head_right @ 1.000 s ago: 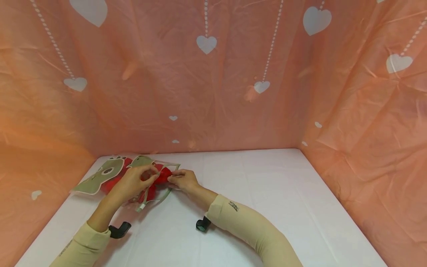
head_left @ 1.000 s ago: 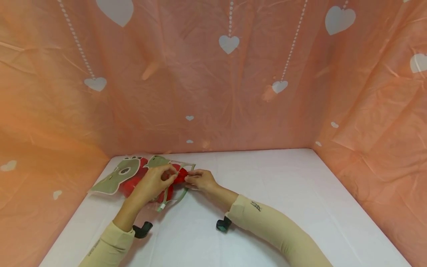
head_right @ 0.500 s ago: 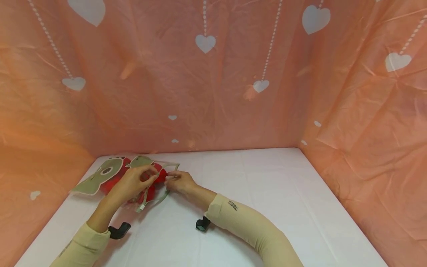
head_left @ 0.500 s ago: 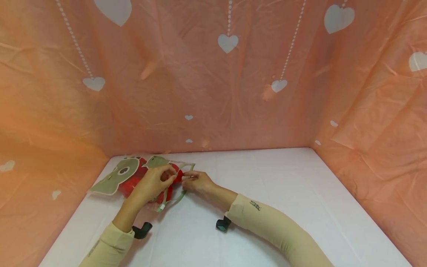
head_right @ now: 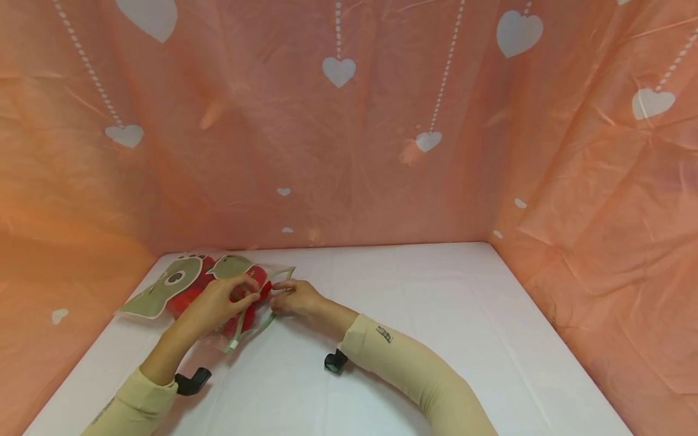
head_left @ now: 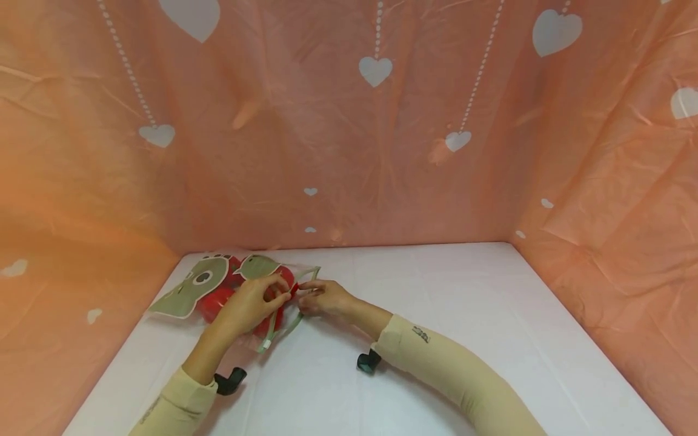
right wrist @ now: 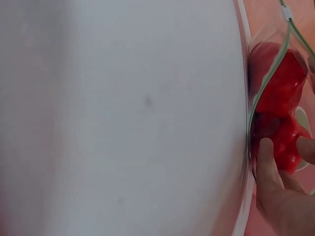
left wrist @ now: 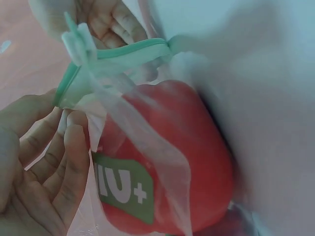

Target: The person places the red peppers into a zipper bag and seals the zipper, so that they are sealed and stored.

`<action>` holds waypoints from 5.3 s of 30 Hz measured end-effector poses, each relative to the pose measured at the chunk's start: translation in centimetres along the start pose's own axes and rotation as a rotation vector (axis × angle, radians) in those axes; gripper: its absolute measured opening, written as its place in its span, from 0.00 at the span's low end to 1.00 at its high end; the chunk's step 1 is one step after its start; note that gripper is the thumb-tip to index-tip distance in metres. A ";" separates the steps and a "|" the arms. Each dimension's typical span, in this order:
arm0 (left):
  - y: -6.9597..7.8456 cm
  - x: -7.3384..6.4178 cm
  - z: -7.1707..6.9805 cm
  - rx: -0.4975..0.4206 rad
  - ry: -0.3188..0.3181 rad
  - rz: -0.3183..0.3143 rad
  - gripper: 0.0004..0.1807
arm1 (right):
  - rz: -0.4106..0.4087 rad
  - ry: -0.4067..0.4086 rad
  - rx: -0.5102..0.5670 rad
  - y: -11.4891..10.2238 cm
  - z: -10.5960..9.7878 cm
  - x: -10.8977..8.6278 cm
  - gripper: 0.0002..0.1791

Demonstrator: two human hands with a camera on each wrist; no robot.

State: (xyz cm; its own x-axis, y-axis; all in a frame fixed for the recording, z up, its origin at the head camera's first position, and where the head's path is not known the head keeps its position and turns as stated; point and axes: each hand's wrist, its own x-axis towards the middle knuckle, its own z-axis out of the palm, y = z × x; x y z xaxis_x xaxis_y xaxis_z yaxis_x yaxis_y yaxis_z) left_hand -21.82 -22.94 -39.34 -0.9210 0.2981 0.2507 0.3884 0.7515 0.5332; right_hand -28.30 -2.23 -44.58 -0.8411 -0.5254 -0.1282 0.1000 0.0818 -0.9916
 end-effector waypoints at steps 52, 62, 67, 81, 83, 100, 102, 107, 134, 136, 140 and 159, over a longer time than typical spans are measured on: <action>-1.3 -9.6 -1.5 0.094 -0.117 -0.051 0.05 | 0.028 -0.226 -0.015 1.3 5.0 -6.6 0.12; -1.1 -10.0 -1.2 0.179 -0.132 -0.162 0.08 | 0.055 -0.296 0.040 1.5 6.2 -6.4 0.14; -0.9 -9.9 -1.2 0.184 -0.154 -0.196 0.08 | 0.059 -0.280 0.055 1.6 6.6 -6.3 0.13; -1.7 -9.6 -0.8 0.022 -0.226 -0.202 0.07 | 0.127 -0.241 0.122 1.7 7.4 -5.4 0.14; -2.0 -9.5 -0.8 -0.040 -0.240 -0.183 0.07 | 0.147 -0.220 0.144 1.6 7.5 -5.3 0.14; -2.1 -8.7 -0.3 -0.287 -0.212 -0.206 0.05 | 0.142 -0.104 0.253 1.5 7.8 -5.1 0.06; -1.9 -8.6 -0.2 -0.293 -0.200 -0.214 0.04 | 0.117 -0.096 0.241 1.5 7.8 -5.1 0.06; -1.5 -8.3 0.0 -0.293 -0.174 -0.222 0.04 | 0.054 -0.084 0.184 1.5 7.6 -5.1 0.08; -1.7 -7.9 0.6 -0.335 -0.176 -0.178 0.04 | -0.014 -0.032 0.113 1.6 6.4 -4.0 0.10; -1.8 -8.0 0.6 -0.341 -0.174 -0.164 0.04 | -0.019 -0.026 0.122 1.6 6.3 -3.9 0.10; -1.9 -8.0 0.7 -0.343 -0.167 -0.151 0.03 | -0.019 -0.016 0.129 1.5 6.0 -3.5 0.09; -1.9 -8.1 0.8 -0.353 -0.165 -0.143 0.04 | -0.092 0.046 -0.008 1.2 4.5 -2.3 0.09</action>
State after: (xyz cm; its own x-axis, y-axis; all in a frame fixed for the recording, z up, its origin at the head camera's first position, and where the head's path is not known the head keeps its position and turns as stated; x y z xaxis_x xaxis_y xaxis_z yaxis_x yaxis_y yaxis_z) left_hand -15.16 -26.27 -43.04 -0.9478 0.3169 0.0363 0.2156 0.5525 0.8051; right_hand -23.90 -4.75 -45.56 -0.8700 -0.4917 -0.0358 0.0173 0.0420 -0.9990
